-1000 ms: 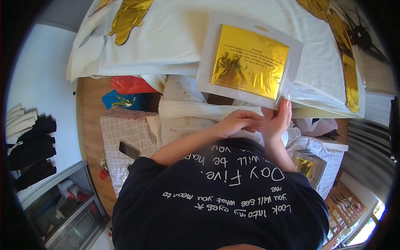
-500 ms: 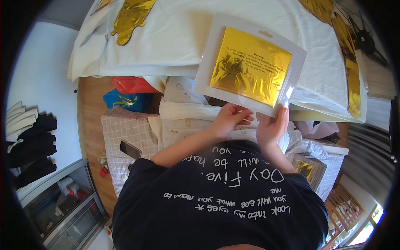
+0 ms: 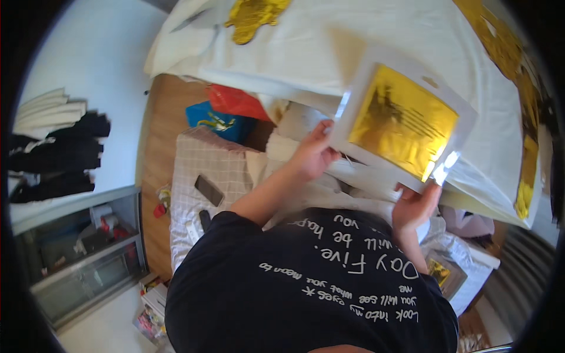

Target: The person folds a foil balloon by hand, positions it onto a cardboard packaging card, and slides the card with the balloon into a plastic sleeve.

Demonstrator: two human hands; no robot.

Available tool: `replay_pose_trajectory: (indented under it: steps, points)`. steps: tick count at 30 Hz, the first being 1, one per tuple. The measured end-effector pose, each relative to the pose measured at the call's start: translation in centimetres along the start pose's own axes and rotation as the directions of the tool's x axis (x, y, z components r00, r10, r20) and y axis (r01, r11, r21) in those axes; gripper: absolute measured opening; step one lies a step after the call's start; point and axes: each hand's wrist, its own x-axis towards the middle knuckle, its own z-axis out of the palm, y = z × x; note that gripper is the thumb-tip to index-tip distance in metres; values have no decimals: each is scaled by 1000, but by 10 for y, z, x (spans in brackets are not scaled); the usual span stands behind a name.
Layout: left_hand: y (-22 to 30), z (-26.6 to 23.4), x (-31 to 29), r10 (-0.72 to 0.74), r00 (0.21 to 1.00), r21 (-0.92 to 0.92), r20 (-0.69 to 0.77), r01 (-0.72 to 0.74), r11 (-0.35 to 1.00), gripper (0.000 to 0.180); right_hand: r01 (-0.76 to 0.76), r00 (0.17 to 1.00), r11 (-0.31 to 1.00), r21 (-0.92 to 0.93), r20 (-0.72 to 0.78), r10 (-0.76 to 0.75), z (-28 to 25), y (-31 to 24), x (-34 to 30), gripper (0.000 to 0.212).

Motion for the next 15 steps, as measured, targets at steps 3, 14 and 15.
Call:
replay_pose_trajectory:
  steps: [3, 14, 15]
  points:
    - [66, -63, 13, 289, 947, 226, 142, -315, 922, 14, 25, 998, 995, 96, 56, -30, -9, -8, 9, 42]
    - [182, -148, 37, 898, 439, 659, 12, -679, 323, 11, -54, 991, 968, 244, 128, 23, 11, -13, 11, 35]
    - [182, -150, 40, 897, 442, 657, 13, -680, 326, 11, -70, 995, 969, 239, 91, 49, 12, -14, 10, 36]
